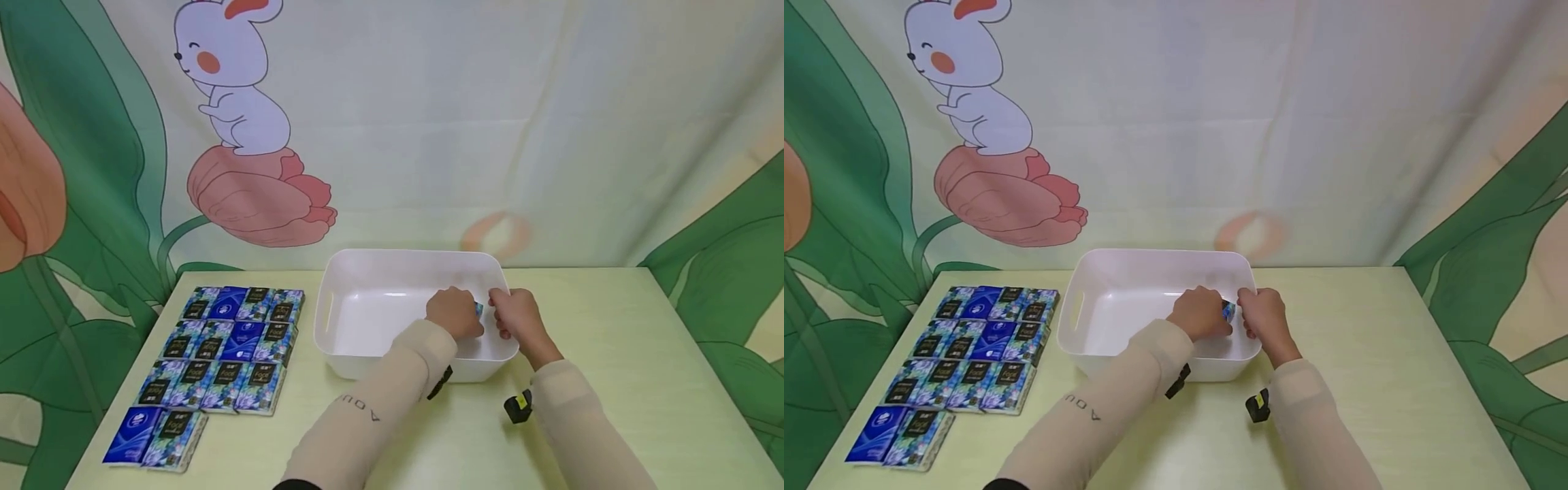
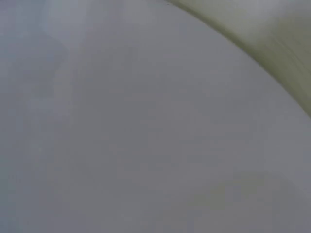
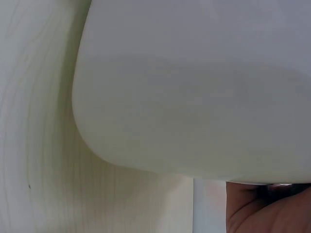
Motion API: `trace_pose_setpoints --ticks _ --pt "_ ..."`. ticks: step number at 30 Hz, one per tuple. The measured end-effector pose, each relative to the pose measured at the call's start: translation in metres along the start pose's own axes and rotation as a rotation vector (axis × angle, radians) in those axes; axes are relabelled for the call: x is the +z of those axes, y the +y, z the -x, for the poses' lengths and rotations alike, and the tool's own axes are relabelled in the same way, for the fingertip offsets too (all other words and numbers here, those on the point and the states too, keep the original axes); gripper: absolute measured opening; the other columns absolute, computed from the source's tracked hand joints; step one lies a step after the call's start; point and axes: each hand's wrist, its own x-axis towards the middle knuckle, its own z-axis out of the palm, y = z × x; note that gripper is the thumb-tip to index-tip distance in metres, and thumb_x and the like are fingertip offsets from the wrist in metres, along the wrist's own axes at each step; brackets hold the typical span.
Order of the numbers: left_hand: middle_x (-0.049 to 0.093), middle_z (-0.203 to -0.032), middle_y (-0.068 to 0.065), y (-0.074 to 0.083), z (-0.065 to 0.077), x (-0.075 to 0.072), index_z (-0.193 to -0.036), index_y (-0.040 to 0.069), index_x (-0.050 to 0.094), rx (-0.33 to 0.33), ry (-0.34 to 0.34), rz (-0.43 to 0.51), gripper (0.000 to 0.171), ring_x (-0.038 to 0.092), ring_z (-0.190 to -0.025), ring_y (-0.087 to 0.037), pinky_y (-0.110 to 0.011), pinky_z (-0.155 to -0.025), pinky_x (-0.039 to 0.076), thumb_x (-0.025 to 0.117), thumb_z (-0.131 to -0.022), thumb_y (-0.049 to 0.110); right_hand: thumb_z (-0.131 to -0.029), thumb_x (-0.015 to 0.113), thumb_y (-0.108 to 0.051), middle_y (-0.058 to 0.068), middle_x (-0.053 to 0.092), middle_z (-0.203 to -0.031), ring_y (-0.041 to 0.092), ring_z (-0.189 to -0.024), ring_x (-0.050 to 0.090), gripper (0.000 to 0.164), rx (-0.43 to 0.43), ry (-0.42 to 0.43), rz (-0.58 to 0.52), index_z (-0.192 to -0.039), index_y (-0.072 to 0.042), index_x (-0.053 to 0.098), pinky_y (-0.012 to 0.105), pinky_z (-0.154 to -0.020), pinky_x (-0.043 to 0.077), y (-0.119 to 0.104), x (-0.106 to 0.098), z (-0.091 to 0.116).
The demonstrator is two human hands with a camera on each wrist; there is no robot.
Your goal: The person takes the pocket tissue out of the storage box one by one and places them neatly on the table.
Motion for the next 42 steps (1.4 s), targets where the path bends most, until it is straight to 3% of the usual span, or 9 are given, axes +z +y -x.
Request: trace_pose_setpoints --ticks 5,12,15,19,26,29,34,37,42 --pt "0.056 -0.071 0.000 -0.020 0.020 -0.027 -0.085 0.011 0.065 0.042 -0.009 0.104 0.032 0.052 -0.063 -0.015 -0.028 -0.054 0.043 0.073 -0.087 0.041 -0.095 0.046 -0.021 0.000 0.043 -0.057 0.009 -0.044 0.037 0.027 0.020 0.004 0.009 -0.092 0.003 0.058 0.022 -0.041 0.034 -0.001 -0.002 0.001" --pt "0.061 -0.075 -0.001 -0.062 0.073 -0.074 -0.088 0.012 0.063 0.096 0.175 0.282 0.029 0.058 -0.065 -0.018 -0.031 -0.055 0.046 0.072 -0.082 0.040 -0.098 0.046 -0.022 0.001 0.043 -0.060 0.009 -0.047 0.038 0.029 0.039 -0.003 -0.015 -0.098 0.005 0.057 0.022 -0.043 0.035 -0.002 -0.005 0.002" --pt "0.063 -0.082 -0.002 -0.085 0.101 -0.088 -0.107 0.011 0.067 0.085 0.244 0.346 0.037 0.058 -0.068 -0.019 -0.034 -0.058 0.046 0.068 -0.081 0.038 -0.098 0.046 -0.021 0.000 0.042 -0.059 0.009 -0.046 0.037 0.027 0.036 -0.003 -0.027 -0.097 0.004 0.056 0.022 -0.043 0.034 -0.002 -0.006 0.002" --pt "0.065 -0.097 -0.007 -0.120 0.140 -0.095 -0.140 0.009 0.058 -0.004 0.308 0.401 0.065 0.058 -0.078 -0.022 -0.035 -0.062 0.046 0.067 -0.083 0.039 -0.099 0.046 -0.021 -0.001 0.041 -0.058 0.008 -0.046 0.036 0.027 0.035 -0.005 -0.045 -0.097 0.004 0.056 0.022 -0.042 0.033 -0.001 -0.006 0.002" --pt "0.066 -0.117 -0.018 -0.191 0.205 -0.061 -0.148 0.007 0.051 -0.214 0.406 0.358 0.072 0.059 -0.092 -0.033 -0.045 -0.069 0.048 0.069 -0.085 0.039 -0.098 0.046 -0.022 -0.001 0.042 -0.059 0.009 -0.046 0.037 0.026 0.029 -0.022 -0.028 -0.095 0.002 0.056 0.022 -0.042 0.034 -0.002 -0.001 0.001" --pt "0.064 -0.124 -0.024 -0.217 0.229 -0.042 -0.149 0.004 0.048 -0.342 0.351 0.346 0.078 0.060 -0.100 -0.041 -0.057 -0.077 0.049 0.069 -0.086 0.044 -0.098 0.046 -0.023 0.000 0.042 -0.059 0.009 -0.046 0.037 0.026 0.025 -0.020 -0.014 -0.094 0.001 0.056 0.022 -0.042 0.035 -0.003 0.000 0.002" --pt "0.060 -0.124 -0.033 -0.248 0.257 -0.008 -0.148 -0.003 0.045 -0.539 0.211 0.334 0.089 0.058 -0.105 -0.050 -0.064 -0.083 0.046 0.070 -0.084 0.054 -0.099 0.045 -0.022 0.000 0.042 -0.060 0.009 -0.046 0.037 0.027 0.032 -0.024 -0.017 -0.095 0.002 0.056 0.022 -0.043 0.035 -0.004 0.001 0.002" --pt "0.051 -0.131 -0.040 -0.261 0.267 0.013 -0.145 -0.007 0.045 -0.598 0.148 0.309 0.091 0.052 -0.114 -0.058 -0.069 -0.088 0.043 0.070 -0.083 0.054 -0.100 0.045 -0.023 0.000 0.042 -0.060 0.009 -0.046 0.037 0.027 0.033 -0.027 -0.019 -0.095 0.002 0.055 0.022 -0.043 0.035 -0.005 0.001 0.002" --pt "0.053 -0.114 -0.040 -0.270 0.277 0.044 -0.136 -0.013 0.050 -0.648 0.138 0.245 0.088 0.057 -0.097 -0.054 -0.063 -0.082 0.048 0.076 -0.076 0.046 -0.100 0.046 -0.023 0.000 0.042 -0.059 0.009 -0.046 0.036 0.027 0.036 -0.028 -0.028 -0.095 0.002 0.055 0.022 -0.042 0.034 -0.004 0.003 0.004"
